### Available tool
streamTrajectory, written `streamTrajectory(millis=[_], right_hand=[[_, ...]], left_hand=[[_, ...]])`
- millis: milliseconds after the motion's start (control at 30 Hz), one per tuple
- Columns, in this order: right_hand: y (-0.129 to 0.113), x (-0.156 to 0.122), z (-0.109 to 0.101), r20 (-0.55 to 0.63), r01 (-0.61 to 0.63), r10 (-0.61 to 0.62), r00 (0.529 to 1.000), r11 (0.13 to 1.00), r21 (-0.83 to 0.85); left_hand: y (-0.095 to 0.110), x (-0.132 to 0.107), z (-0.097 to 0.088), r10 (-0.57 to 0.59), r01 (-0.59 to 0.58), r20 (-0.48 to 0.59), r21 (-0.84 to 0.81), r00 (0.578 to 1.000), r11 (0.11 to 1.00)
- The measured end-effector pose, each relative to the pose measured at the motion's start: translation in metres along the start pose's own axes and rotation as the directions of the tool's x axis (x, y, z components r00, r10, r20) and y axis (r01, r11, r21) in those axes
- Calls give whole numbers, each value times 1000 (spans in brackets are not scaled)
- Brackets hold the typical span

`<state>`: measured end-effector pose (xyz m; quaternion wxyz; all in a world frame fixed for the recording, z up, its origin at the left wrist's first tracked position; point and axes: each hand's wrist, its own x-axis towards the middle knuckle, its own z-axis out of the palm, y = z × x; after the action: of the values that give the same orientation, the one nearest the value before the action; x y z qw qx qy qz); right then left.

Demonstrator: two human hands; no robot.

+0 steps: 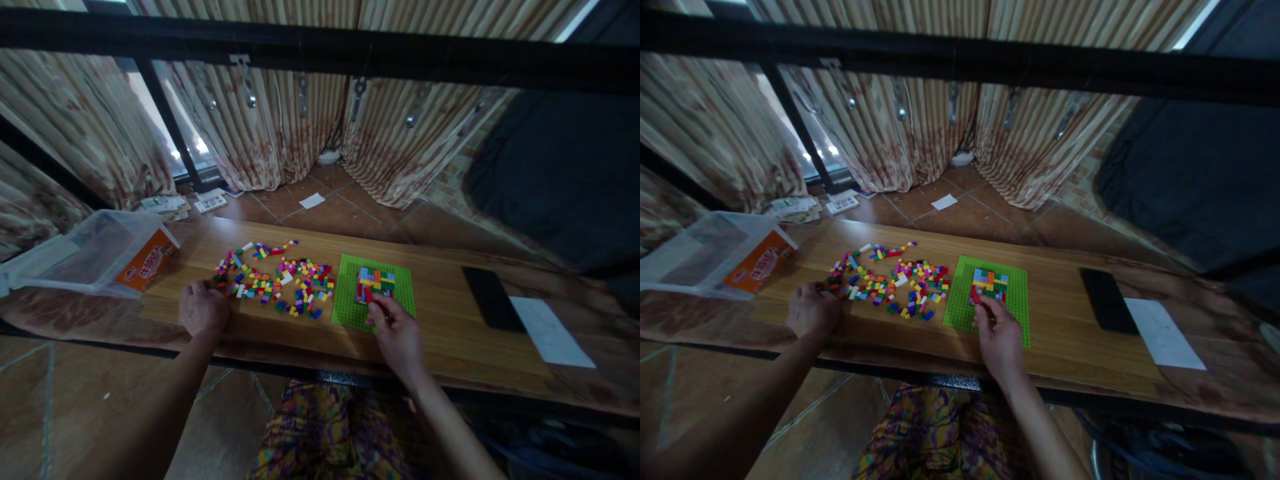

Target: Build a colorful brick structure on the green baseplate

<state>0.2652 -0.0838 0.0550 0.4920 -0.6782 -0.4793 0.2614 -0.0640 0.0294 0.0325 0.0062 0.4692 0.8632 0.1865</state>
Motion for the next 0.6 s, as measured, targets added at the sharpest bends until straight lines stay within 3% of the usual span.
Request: streamTrajectory(millis=[100,200,367,600], right_hand=[[16,-1,-27,-118,-161,169,978,984,79],[26,7,-38,-146,-244,283,948,941,235],[28,22,-29,-142,-267,323,935,911,314],[24,32,-21,-139,-281,311,940,938,202]], left_hand=[[1,0,-1,-10,10,16,1,1000,1000],[3,-1,-5,-4,5,28,-27,1000,1000],[5,-1,-10,10,-7,65,-46,998,999],[4,-1,-7,-12,14,60,-28,998,1000]])
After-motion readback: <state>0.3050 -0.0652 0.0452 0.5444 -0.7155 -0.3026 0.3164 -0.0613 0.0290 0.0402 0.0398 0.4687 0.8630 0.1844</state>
